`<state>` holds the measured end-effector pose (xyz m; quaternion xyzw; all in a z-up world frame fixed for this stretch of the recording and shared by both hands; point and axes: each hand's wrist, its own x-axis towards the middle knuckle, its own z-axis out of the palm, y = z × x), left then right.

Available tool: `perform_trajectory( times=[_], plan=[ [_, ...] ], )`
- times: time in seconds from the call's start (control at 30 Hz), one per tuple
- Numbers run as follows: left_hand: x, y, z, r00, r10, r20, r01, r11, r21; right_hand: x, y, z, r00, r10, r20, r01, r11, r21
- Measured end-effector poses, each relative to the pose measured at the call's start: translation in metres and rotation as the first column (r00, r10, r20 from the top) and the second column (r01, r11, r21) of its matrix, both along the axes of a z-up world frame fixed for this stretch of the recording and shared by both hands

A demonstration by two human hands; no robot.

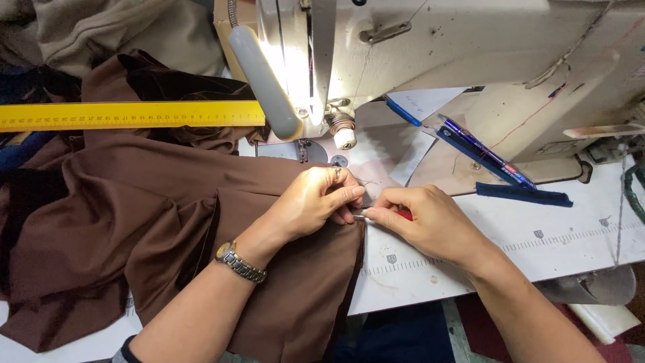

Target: The person is using an industrial sewing machine to stitch brown fabric, likely for a bag, while using a ruler for measurement and snips for thread.

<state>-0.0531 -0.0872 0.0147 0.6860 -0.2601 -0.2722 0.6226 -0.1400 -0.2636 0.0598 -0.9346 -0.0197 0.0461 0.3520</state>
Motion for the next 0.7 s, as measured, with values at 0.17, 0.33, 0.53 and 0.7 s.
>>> perform_trajectory(
  times=[0.17, 0.33, 0.53, 0.7],
  plan=[
    [-0.003, 0.000, 0.003, 1.000, 0.008, -0.012, -0.008, 1.000, 0.024, -0.001, -0.014, -0.007, 0.999, 0.054, 0.011, -0.055, 0.975, 0.216],
    [-0.004, 0.001, 0.010, 0.997, -0.025, 0.071, 0.015, 0.989, 0.147, 0.005, -0.023, 0.009, 0.975, 0.026, 0.223, -0.060, 0.987, 0.147],
    [-0.005, 0.001, 0.016, 0.981, -0.081, 0.173, 0.027, 0.955, 0.295, 0.013, -0.017, -0.008, 0.925, 0.150, 0.350, -0.142, 0.989, -0.048],
    [-0.005, 0.002, 0.017, 0.976, -0.095, 0.196, 0.027, 0.946, 0.323, -0.010, -0.056, -0.014, 0.938, 0.052, 0.343, -0.104, 0.986, 0.133]
  ],
)
